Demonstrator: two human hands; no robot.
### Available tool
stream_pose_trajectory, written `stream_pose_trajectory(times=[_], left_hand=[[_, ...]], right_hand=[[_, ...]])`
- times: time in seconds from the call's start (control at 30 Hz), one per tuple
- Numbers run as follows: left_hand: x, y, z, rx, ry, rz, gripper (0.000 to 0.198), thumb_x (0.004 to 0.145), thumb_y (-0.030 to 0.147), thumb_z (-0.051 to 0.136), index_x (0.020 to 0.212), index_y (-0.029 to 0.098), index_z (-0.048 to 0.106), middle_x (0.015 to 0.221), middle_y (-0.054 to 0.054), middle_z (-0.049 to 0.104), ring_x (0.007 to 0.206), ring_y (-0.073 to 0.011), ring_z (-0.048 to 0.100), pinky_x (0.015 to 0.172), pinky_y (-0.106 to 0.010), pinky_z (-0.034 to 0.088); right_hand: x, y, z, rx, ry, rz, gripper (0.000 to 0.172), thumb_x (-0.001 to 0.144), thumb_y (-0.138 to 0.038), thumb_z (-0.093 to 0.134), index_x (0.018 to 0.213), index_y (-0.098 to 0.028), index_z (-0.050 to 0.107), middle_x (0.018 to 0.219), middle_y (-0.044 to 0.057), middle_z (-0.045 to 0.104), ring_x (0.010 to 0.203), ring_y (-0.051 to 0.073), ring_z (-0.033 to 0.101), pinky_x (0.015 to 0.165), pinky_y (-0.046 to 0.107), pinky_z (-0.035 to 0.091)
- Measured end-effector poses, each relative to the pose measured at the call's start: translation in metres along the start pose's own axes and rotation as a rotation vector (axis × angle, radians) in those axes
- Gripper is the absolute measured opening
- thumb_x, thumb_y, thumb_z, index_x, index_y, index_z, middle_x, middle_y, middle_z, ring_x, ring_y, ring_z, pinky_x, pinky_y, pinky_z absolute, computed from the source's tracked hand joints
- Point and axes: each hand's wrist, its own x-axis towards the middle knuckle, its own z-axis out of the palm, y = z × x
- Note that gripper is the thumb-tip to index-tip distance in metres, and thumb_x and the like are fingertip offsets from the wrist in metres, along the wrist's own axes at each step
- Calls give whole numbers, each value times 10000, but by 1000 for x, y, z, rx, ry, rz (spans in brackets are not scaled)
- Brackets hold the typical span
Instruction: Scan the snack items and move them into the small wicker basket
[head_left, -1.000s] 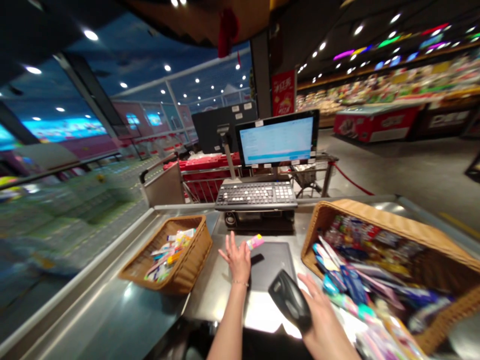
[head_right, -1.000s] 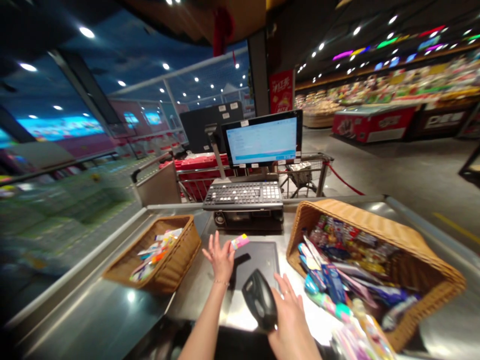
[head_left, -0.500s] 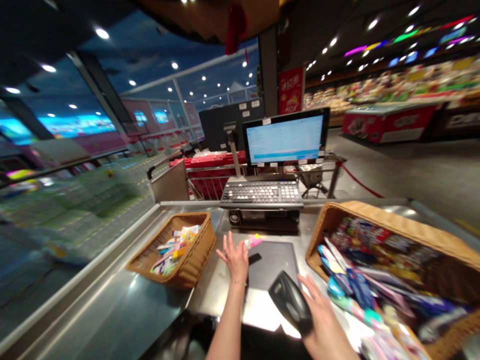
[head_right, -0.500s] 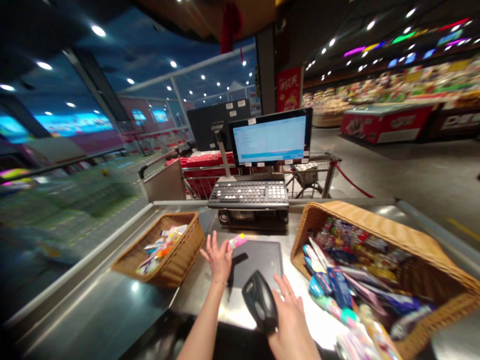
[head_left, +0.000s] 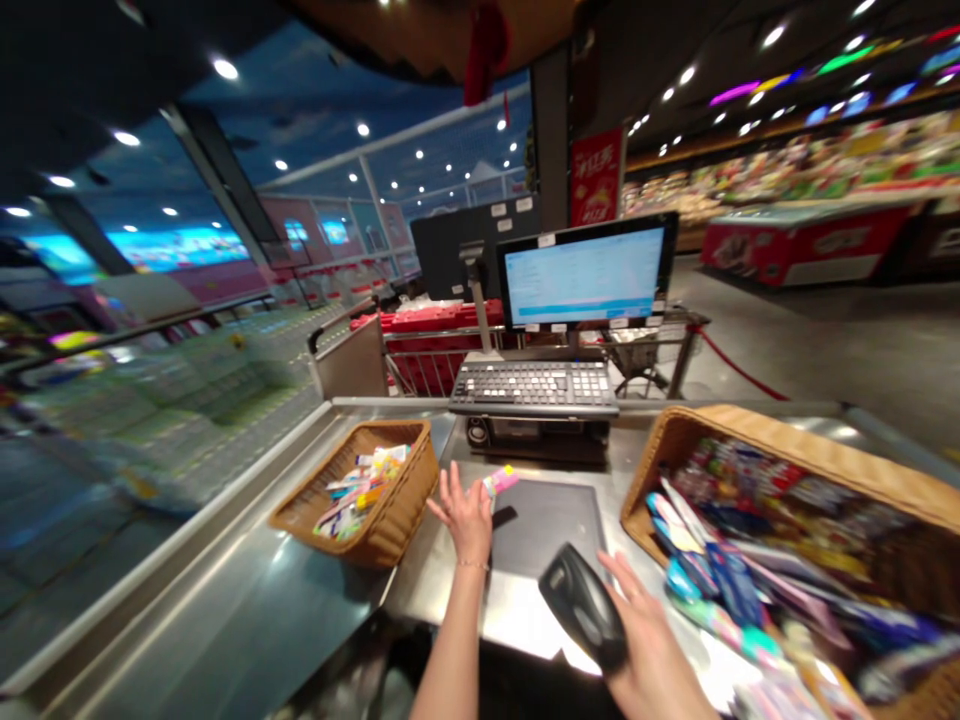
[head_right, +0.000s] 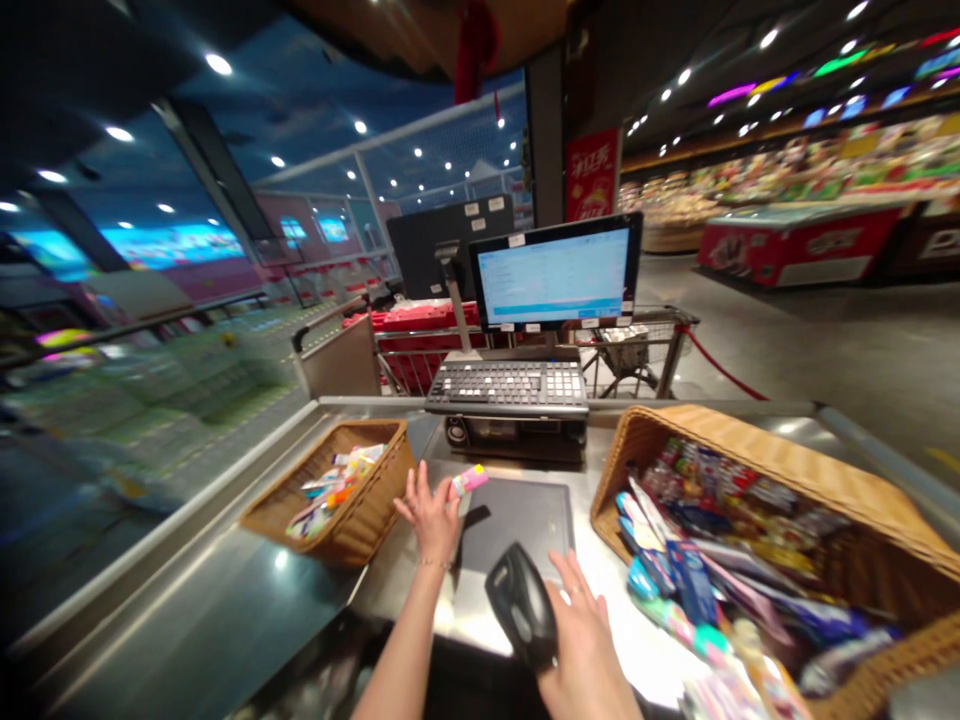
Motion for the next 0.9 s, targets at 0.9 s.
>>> stream_pose_trajectory(times=[0.9], left_hand=[[7,-15,-20,21,35,-39,201,859,263,629,1024,245,742,1511,-150,466,1470,-370,290,1114,-763,153]], right_hand=[[-6,-34,-8,13,-18,0,624,681,-107,529,1291,-211,615,1600,132,384,1533,359,192,1192,697,210]])
